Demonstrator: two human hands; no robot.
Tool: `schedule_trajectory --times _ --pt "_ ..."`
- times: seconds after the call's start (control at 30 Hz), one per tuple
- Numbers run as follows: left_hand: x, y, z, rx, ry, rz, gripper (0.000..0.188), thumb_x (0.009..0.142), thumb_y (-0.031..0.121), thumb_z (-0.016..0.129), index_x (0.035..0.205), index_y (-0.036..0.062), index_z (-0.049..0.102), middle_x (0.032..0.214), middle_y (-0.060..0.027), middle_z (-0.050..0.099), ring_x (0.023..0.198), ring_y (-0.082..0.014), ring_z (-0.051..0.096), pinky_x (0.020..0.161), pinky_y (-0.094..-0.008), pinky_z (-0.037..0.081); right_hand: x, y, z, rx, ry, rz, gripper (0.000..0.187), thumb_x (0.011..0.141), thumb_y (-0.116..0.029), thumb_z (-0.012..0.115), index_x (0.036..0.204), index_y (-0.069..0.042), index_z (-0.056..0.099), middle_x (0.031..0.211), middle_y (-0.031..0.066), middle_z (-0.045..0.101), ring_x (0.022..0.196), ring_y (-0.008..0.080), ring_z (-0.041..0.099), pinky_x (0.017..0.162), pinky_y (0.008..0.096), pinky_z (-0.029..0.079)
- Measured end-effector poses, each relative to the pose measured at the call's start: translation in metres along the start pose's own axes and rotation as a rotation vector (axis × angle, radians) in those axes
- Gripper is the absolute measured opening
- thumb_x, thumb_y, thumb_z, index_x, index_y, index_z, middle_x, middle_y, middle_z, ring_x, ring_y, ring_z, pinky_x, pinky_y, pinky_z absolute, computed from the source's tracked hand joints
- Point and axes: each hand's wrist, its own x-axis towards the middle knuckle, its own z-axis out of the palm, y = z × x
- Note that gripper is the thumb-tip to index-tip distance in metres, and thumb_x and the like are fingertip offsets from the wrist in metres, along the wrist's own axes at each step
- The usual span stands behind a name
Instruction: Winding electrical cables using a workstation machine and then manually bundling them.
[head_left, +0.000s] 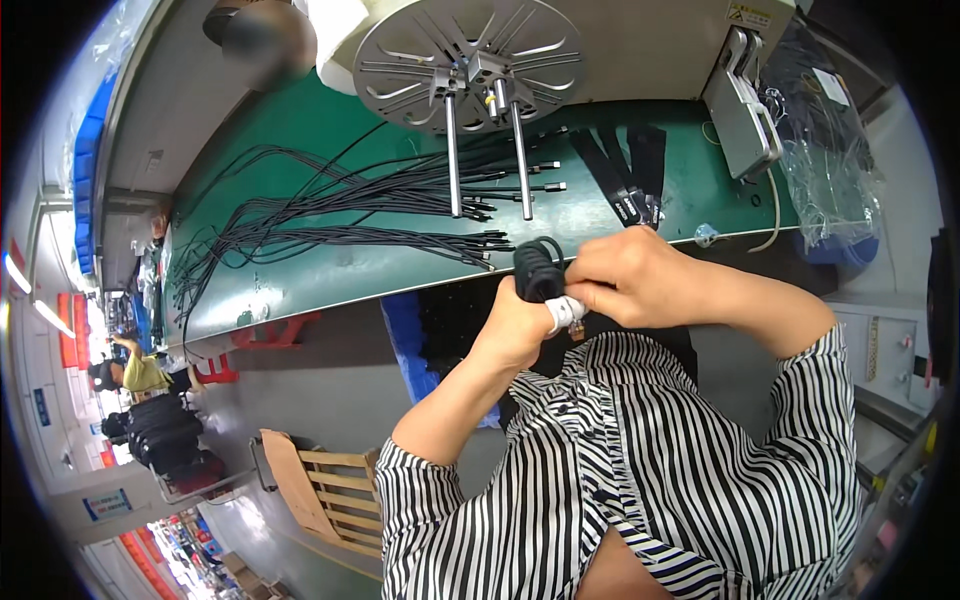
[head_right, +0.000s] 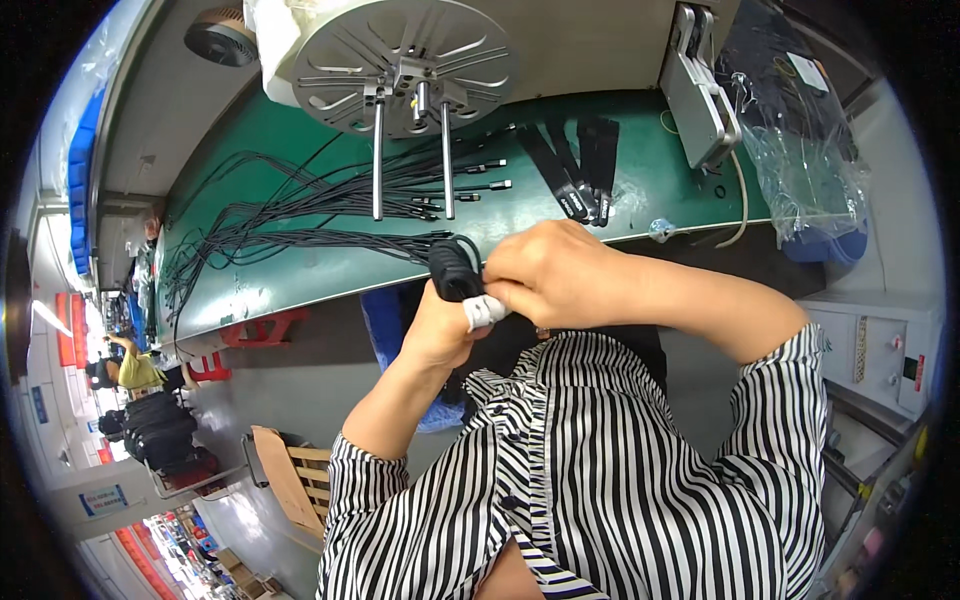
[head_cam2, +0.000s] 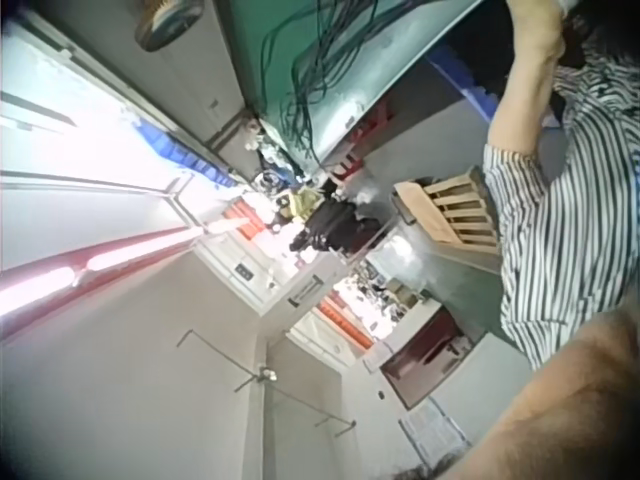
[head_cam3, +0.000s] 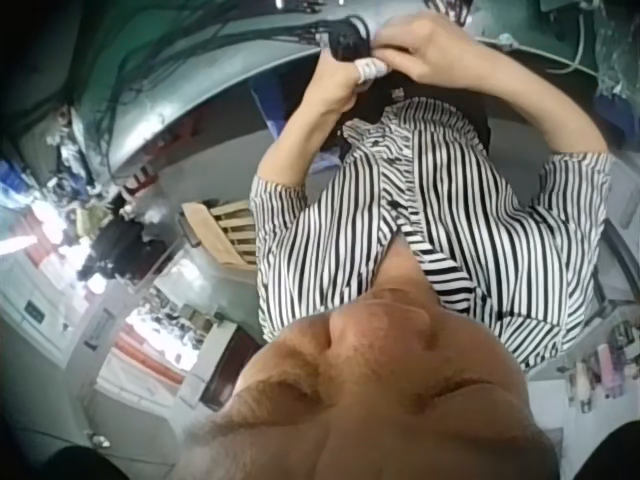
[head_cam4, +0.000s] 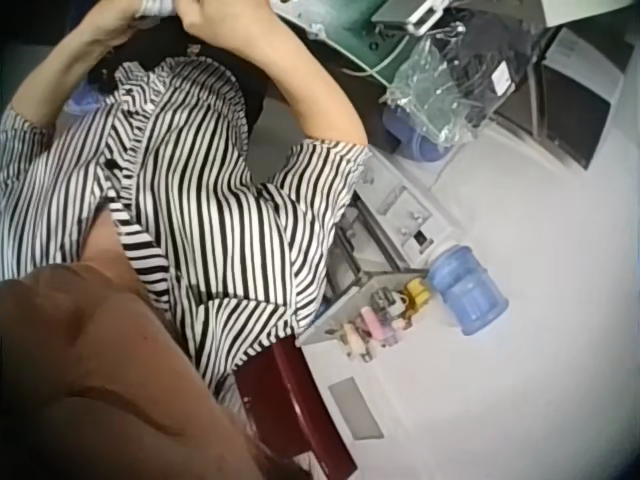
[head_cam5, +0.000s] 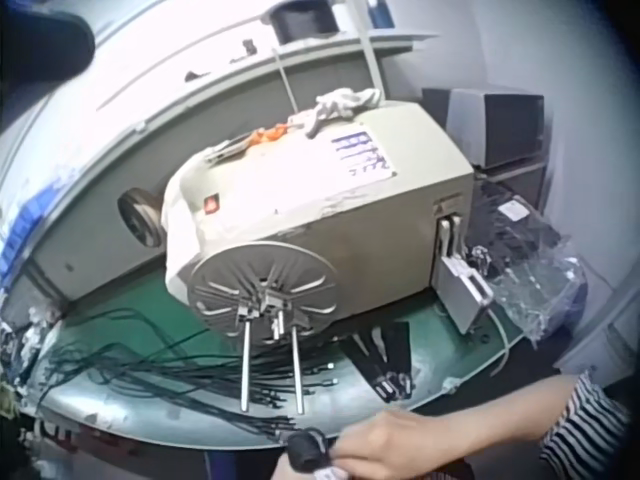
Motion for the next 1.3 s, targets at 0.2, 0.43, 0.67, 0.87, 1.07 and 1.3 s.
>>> schedule_trajectory --times 0.2,0.43,0.67,0.87,1.07,1.3 --pt "0.025 -0.011 -0.011 1.104 0.198 0.127 0.023 0.064 0.016 0.072 0.077 -0.0012 0.064 0.071 -0.0196 0.065 0.069 -0.0308 0.067 0.064 -0.0389 0.053 -0.020 -0.022 0.025 -0.582 0.015 -0.316 0.012 0.066 -0.009 0.060 0.072 -0.001 0.054 0.066 0.0074 0.050 0.060 0.0211 0.055 0.052 0.0337 0.044" --pt "0.004 -0.037 -0.004 0.982 -0.376 0.330 0.031 0.060 0.013 0.070 0.088 0.0039 0.062 0.075 -0.0160 0.064 0.072 -0.0341 0.063 0.068 -0.0399 0.051 0.001 0.006 0.002 0.009 -0.335 0.049 0.016 0.084 -0.013 0.062 0.079 0.003 0.058 0.075 0.0146 0.061 0.064 0.0317 0.062 0.061 0.0386 0.050" --pt "-0.051 -0.050 -0.002 0.300 -0.433 0.031 0.020 0.065 0.003 0.080 0.077 0.0029 0.063 0.066 0.0009 0.057 0.062 -0.0109 0.053 0.061 -0.0261 0.045 -0.040 -0.004 0.021 0.380 -0.194 -0.090 0.016 0.080 -0.006 0.065 0.092 0.004 0.061 0.080 0.0136 0.055 0.064 0.0291 0.059 0.060 0.0349 0.049" --pt "-0.067 -0.055 -0.001 0.279 -0.219 -0.299 0.033 0.063 0.015 0.086 0.083 0.0030 0.063 0.073 0.0014 0.060 0.068 -0.0066 0.056 0.063 -0.0245 0.047 -0.053 -0.012 0.033 -0.190 -0.115 -0.240 0.030 0.080 -0.019 0.067 0.064 0.000 0.051 0.061 0.0085 0.048 0.047 0.0260 0.052 0.042 0.0336 0.043" --pt "-0.089 -0.050 0.006 0.140 0.013 -0.245 0.027 0.067 0.013 0.083 0.083 0.0037 0.064 0.078 0.0009 0.062 0.071 -0.0071 0.058 0.065 -0.0231 0.049 -0.068 -0.012 0.038 0.392 -0.251 -0.009 0.031 0.082 -0.014 0.063 0.059 -0.002 0.046 0.052 0.0073 0.045 0.044 0.0243 0.049 0.040 0.0354 0.037" --pt "-0.088 -0.051 0.017 -0.400 0.174 -0.272 0.019 0.072 0.002 0.075 0.087 0.0002 0.064 0.076 -0.0013 0.062 0.068 -0.0084 0.058 0.067 -0.0231 0.050 -0.099 -0.025 0.036 0.494 -0.210 0.148 0.035 0.085 -0.012 0.062 0.059 -0.004 0.039 0.053 0.0068 0.040 0.044 0.0208 0.044 0.042 0.0348 0.035"
